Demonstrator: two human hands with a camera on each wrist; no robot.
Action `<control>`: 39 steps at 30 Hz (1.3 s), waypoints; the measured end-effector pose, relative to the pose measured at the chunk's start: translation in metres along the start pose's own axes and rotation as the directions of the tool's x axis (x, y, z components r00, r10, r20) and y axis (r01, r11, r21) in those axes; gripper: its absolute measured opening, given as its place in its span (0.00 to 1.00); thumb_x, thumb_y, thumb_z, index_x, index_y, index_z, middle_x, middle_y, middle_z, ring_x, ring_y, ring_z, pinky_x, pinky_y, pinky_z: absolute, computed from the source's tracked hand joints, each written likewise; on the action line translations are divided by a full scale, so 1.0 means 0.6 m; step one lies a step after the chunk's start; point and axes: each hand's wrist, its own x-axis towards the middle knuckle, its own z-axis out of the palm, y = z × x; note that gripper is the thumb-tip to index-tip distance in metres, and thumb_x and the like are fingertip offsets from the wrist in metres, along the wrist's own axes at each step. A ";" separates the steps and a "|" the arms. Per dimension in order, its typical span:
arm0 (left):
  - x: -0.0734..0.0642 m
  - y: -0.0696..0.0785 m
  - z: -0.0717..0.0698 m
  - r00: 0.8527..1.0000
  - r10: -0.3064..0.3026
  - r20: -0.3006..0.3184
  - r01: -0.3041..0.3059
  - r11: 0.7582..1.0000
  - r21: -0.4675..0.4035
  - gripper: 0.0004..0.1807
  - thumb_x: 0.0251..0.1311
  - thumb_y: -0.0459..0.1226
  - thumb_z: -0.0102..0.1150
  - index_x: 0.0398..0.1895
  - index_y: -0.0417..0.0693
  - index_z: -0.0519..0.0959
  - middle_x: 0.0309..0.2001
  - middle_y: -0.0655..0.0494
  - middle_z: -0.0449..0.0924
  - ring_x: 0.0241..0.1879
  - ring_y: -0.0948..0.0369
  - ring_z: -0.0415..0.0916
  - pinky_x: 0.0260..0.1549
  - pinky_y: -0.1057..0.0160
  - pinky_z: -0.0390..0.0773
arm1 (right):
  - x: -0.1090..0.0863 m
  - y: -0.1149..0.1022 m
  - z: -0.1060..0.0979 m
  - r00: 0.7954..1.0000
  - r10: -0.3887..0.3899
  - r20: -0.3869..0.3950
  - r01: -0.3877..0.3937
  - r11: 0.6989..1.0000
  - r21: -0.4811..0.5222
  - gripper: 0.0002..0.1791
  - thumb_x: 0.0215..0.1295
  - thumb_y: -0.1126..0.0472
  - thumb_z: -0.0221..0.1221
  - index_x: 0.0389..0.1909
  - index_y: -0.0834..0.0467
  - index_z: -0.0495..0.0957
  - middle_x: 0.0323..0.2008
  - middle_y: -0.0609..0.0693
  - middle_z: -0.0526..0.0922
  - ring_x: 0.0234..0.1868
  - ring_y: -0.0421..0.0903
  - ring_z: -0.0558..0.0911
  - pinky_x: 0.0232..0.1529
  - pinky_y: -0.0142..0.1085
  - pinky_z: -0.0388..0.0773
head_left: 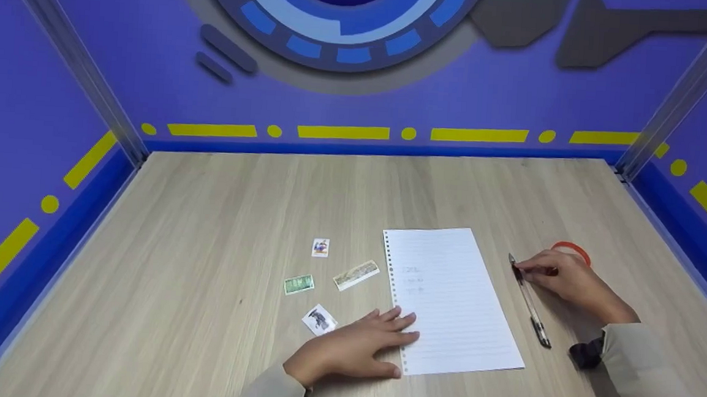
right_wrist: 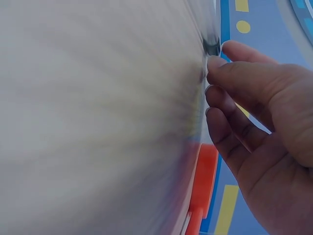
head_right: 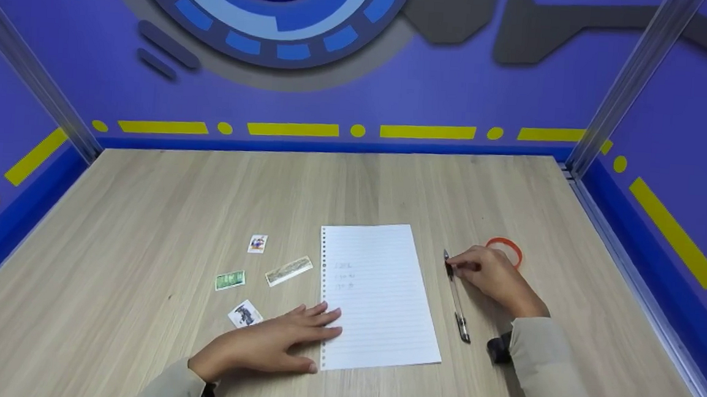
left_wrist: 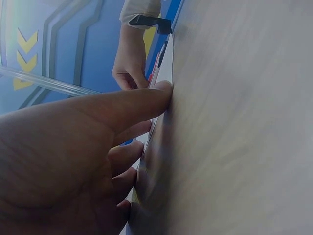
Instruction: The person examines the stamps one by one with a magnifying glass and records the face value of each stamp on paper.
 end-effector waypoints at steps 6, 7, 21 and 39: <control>0.000 0.002 -0.001 1.000 -0.001 -0.006 0.001 1.000 0.012 0.34 0.63 0.49 0.57 0.72 0.60 0.62 0.76 0.60 0.51 0.76 0.58 0.44 0.75 0.52 0.46 | -0.004 -0.003 -0.006 0.995 0.094 0.026 -0.095 0.995 0.013 0.13 0.56 0.66 0.66 0.43 0.59 0.85 0.34 0.50 0.85 0.34 0.28 0.77 0.33 0.24 0.76; 0.000 0.002 -0.001 1.000 -0.003 -0.006 0.003 1.000 0.014 0.34 0.63 0.49 0.57 0.72 0.60 0.62 0.76 0.61 0.51 0.76 0.58 0.44 0.75 0.52 0.46 | -0.004 -0.004 -0.007 0.992 0.120 0.034 -0.120 0.993 0.010 0.13 0.57 0.65 0.66 0.44 0.59 0.84 0.35 0.50 0.85 0.34 0.28 0.77 0.34 0.25 0.76; -0.002 0.001 0.000 1.000 0.017 -0.015 -0.017 0.999 0.039 0.33 0.63 0.49 0.57 0.72 0.58 0.63 0.75 0.60 0.51 0.76 0.58 0.45 0.74 0.52 0.48 | -0.016 -0.008 -0.033 0.956 0.292 -0.023 -0.292 0.956 0.022 0.16 0.62 0.61 0.63 0.49 0.62 0.82 0.46 0.61 0.82 0.36 0.23 0.73 0.36 0.16 0.73; -0.002 0.003 -0.001 1.000 0.022 -0.019 -0.021 0.998 0.060 0.33 0.63 0.48 0.57 0.72 0.57 0.63 0.75 0.59 0.52 0.76 0.57 0.46 0.74 0.51 0.49 | -0.042 0.007 -0.063 0.862 0.485 -0.150 -0.492 0.871 -0.009 0.24 0.64 0.57 0.62 0.53 0.72 0.75 0.42 0.67 0.81 0.31 0.34 0.76 0.25 0.22 0.75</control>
